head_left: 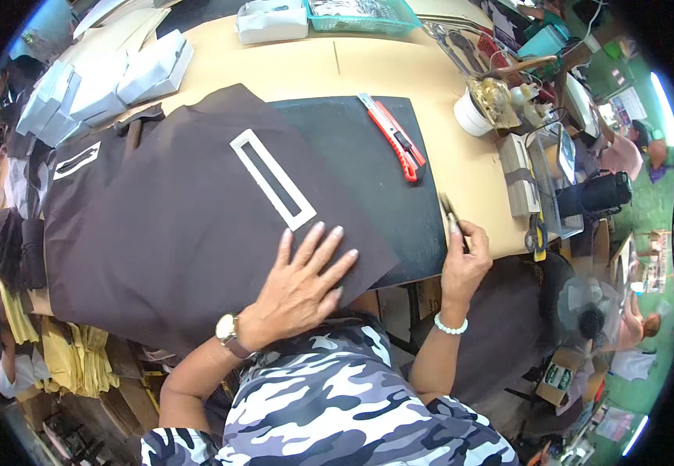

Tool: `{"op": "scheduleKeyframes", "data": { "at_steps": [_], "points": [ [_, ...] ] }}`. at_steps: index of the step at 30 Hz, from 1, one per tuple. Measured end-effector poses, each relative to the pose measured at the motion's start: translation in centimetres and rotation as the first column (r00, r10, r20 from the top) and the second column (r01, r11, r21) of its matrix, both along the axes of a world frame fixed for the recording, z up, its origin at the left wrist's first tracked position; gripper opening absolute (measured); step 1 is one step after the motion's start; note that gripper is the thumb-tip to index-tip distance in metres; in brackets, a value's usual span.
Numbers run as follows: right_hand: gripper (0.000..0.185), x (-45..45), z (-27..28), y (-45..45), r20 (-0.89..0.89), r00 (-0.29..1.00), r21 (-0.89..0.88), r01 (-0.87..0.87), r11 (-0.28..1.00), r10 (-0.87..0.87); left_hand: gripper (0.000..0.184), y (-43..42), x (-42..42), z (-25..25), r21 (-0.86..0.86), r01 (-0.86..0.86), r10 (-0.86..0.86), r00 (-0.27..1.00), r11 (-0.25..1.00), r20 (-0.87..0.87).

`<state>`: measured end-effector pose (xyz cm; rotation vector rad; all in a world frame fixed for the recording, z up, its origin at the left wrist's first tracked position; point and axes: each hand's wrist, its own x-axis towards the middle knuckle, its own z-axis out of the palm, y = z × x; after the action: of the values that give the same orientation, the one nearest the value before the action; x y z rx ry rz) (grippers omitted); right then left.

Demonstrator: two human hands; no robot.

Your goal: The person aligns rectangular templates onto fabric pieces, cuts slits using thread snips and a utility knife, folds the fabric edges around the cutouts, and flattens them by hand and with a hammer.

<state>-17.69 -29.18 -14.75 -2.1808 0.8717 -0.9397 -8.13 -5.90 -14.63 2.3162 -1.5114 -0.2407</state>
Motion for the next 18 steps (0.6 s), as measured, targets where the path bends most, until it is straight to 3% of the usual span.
{"op": "scheduleKeyframes", "data": {
  "at_steps": [1, 2, 5, 7, 9, 11, 13, 14, 15, 18],
  "points": [
    [0.014, 0.2, 0.6, 0.2, 0.104, 0.994, 0.101, 0.025, 0.995, -0.036, 0.052, -0.7, -0.6, -0.3, -0.015, -0.007, 0.007, 1.000, 1.000, -0.004],
    [0.014, 0.3, 1.5, 0.9, 0.173, 0.985, 0.076, -0.006, 0.997, -0.008, 0.052, -1.4, -1.0, -0.5, -0.028, -0.011, 0.011, 1.000, 1.000, -0.001],
    [0.014, 1.0, 3.8, 4.0, 0.131, 0.985, -0.034, -0.107, 0.994, 0.111, 0.051, -3.6, -1.8, -0.8, -0.079, -0.006, 0.006, 1.000, 0.997, 0.005],
    [0.015, 1.5, 4.2, 5.9, 0.087, 0.936, -0.144, -0.327, 0.934, 0.341, 0.052, -4.4, -2.0, -0.9, -0.106, -0.006, 0.008, 1.000, 0.994, 0.016],
    [0.017, 1.9, 4.1, 7.1, -0.007, 0.887, -0.123, -0.458, 0.880, 0.461, 0.054, -4.2, -1.8, -1.5, -0.110, 0.028, -0.025, 0.999, 0.994, 0.026],
    [0.020, 1.7, 3.1, 7.9, -0.072, 0.874, -0.209, -0.484, 0.850, 0.480, 0.054, -4.3, -1.7, -2.2, -0.136, 0.062, -0.060, 0.998, 0.989, 0.024],
    [0.017, 1.7, 3.5, 9.0, -0.015, 0.840, -0.198, -0.535, 0.822, 0.543, 0.053, -4.4, -2.2, -2.8, -0.179, 0.109, -0.111, 0.994, 0.978, -0.001],
    [0.018, 1.7, 3.7, 9.5, -0.014, 0.801, -0.147, -0.594, 0.791, 0.599, 0.053, -4.8, -2.8, -2.8, -0.117, 0.133, -0.117, 0.984, 0.984, 0.136],
    [0.020, 1.8, 3.6, 10.1, -0.050, 0.775, -0.111, -0.631, 0.768, 0.630, 0.053, -4.8, -3.1, -2.6, -0.129, 0.149, -0.127, 0.979, 0.980, 0.161],
    [0.017, 2.6, 2.8, 9.9, -0.027, 0.802, -0.007, -0.596, 0.803, 0.596, 0.049, -4.7, -3.1, -2.6, -0.177, 0.176, -0.148, 0.976, 0.968, 0.158]
  ]
}}
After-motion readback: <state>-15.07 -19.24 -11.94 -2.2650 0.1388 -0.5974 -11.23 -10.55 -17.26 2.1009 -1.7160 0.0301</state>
